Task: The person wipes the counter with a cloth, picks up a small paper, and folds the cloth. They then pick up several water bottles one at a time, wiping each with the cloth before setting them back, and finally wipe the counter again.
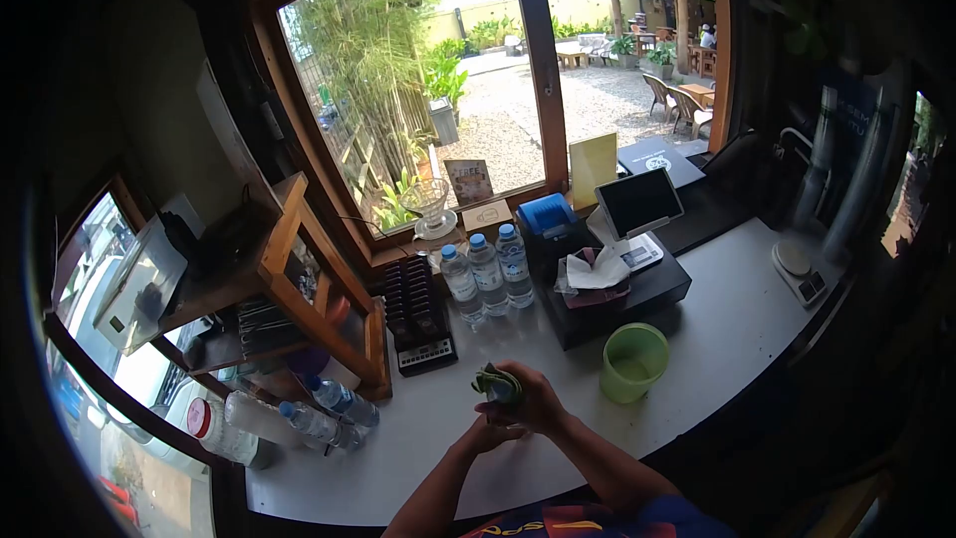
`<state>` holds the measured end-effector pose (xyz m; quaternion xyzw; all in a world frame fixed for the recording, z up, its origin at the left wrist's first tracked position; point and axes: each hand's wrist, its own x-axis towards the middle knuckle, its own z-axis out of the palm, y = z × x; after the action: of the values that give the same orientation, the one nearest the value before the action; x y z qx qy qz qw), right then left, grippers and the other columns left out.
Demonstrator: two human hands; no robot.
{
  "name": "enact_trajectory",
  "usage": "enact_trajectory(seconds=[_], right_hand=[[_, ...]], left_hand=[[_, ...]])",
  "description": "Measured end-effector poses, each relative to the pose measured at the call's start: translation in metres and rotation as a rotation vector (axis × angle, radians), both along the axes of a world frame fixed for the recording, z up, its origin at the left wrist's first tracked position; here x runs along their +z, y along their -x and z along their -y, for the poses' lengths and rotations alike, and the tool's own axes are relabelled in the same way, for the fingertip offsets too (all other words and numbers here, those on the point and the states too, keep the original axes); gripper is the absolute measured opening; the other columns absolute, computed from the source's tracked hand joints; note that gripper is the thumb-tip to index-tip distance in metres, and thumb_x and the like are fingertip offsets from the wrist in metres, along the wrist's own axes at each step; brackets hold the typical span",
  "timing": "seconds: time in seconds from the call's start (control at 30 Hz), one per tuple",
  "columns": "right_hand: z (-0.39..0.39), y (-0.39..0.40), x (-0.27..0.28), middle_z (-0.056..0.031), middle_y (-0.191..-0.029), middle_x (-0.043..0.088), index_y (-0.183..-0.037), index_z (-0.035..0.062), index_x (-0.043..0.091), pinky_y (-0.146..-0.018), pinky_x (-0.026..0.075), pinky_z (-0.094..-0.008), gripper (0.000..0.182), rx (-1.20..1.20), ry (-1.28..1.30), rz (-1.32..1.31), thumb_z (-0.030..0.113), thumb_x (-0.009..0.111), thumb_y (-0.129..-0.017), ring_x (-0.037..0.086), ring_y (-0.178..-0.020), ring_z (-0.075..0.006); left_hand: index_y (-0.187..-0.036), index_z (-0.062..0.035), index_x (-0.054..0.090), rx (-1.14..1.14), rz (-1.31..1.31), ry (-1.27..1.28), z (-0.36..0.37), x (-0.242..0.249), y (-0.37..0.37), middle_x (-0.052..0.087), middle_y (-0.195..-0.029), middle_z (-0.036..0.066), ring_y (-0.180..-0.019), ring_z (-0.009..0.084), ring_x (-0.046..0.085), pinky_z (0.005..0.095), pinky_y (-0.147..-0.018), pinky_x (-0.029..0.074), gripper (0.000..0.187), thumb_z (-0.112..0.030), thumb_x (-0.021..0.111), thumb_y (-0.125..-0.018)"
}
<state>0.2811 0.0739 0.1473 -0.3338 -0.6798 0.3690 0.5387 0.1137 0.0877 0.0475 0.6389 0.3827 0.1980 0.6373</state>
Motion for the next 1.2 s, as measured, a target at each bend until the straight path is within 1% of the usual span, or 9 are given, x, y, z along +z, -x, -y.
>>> enact_trajectory(seconds=[0.07,0.17,0.33,0.47,0.6,0.73,0.83,1.0,1.2], right_hand=[[-0.013,-0.014,0.022,-0.0046,-0.100,0.067,-0.108,0.0056,0.062,-0.081,0.052,-0.0298,0.048,0.155,0.104,0.180,0.020,0.091,-0.073,0.063,-0.093,-0.0128],[-0.020,-0.017,0.000,-0.0024,-0.095,0.067,-0.105,0.0052,0.064,-0.082,0.051,-0.0295,0.047,0.248,0.184,-0.090,0.020,0.092,-0.070,0.063,-0.091,-0.0119],[-0.006,-0.021,-0.081,-0.0088,-0.124,0.060,-0.136,0.0038,0.048,-0.100,0.047,-0.0354,0.093,0.148,0.192,-0.078,0.035,0.097,-0.063,0.059,-0.115,-0.0207],[-0.016,-0.026,-0.068,-0.0099,-0.124,0.061,-0.132,0.0039,0.051,-0.101,0.047,-0.0359,0.080,0.250,0.292,-0.091,0.023,0.095,-0.068,0.060,-0.116,-0.0209],[-0.042,-0.026,0.001,-0.0109,-0.110,0.069,-0.117,0.0037,0.063,-0.090,0.053,-0.0356,0.057,0.292,-0.079,0.040,0.018,0.091,-0.069,0.068,-0.101,-0.0227],[-0.051,-0.019,0.033,-0.0089,-0.097,0.073,-0.109,0.0040,0.067,-0.087,0.054,-0.0347,0.048,0.439,-0.008,0.317,0.012,0.088,-0.067,0.071,-0.094,-0.0205],[-0.045,-0.020,0.009,-0.0081,-0.098,0.073,-0.109,0.0033,0.066,-0.087,0.054,-0.0351,0.048,0.359,0.134,0.014,0.011,0.088,-0.067,0.070,-0.094,-0.0185],[-0.007,-0.011,-0.098,-0.0118,-0.122,0.060,-0.135,0.0062,0.046,-0.099,0.048,-0.0364,0.089,0.137,0.218,-0.144,0.032,0.096,-0.066,0.059,-0.116,-0.0224],[0.002,-0.009,-0.028,-0.0126,-0.113,0.063,-0.121,0.0046,0.055,-0.090,0.051,-0.0374,0.073,-0.139,-0.034,-0.129,0.035,0.094,-0.067,0.064,-0.104,-0.0253]], left_hand=[[-0.130,-0.0018,0.060,-0.079,-0.036,-0.062,-0.009,0.001,0.001,0.066,-0.124,0.010,-0.119,0.0217,0.061,0.0375,-0.103,0.047,0.053,-0.013,0.080,-0.082],[-0.130,-0.0025,0.057,-0.123,-0.088,-0.095,-0.018,-0.004,0.004,0.064,-0.126,0.010,-0.118,0.0219,0.060,0.0381,-0.104,0.046,0.055,-0.012,0.080,-0.081],[-0.132,-0.0033,0.054,-0.063,-0.100,-0.170,-0.017,-0.030,0.008,0.061,-0.129,0.014,-0.124,0.0252,0.056,0.0391,-0.106,0.045,0.056,-0.013,0.078,-0.083],[-0.126,-0.0035,0.057,-0.009,-0.139,-0.178,-0.013,-0.023,0.007,0.063,-0.121,0.012,-0.116,0.0230,0.060,0.0374,-0.101,0.048,0.048,-0.013,0.077,-0.084],[-0.112,-0.0055,0.063,0.004,-0.026,0.028,-0.012,0.032,-0.001,0.062,-0.101,0.004,-0.087,0.0144,0.058,0.0304,-0.078,0.051,0.031,-0.019,0.076,-0.088],[-0.117,-0.0047,0.062,-0.191,-0.436,0.119,-0.027,0.063,-0.007,0.063,-0.106,0.006,-0.093,0.0144,0.059,0.0315,-0.081,0.052,0.038,-0.023,0.078,-0.088],[-0.122,-0.0032,0.060,-0.052,-0.115,-0.059,-0.018,0.022,0.006,0.062,-0.111,0.008,-0.100,0.0155,0.059,0.0330,-0.087,0.052,0.045,-0.024,0.079,-0.087],[-0.125,-0.0041,0.057,-0.082,-0.185,-0.301,-0.017,-0.023,0.016,0.063,-0.126,0.013,-0.116,0.0233,0.059,0.0383,-0.100,0.047,0.046,-0.013,0.076,-0.084],[-0.126,-0.0026,0.056,0.045,-0.080,-0.381,-0.008,-0.046,-0.005,0.064,-0.121,0.014,-0.111,0.0248,0.062,0.0381,-0.095,0.050,0.051,-0.013,0.078,-0.081]])
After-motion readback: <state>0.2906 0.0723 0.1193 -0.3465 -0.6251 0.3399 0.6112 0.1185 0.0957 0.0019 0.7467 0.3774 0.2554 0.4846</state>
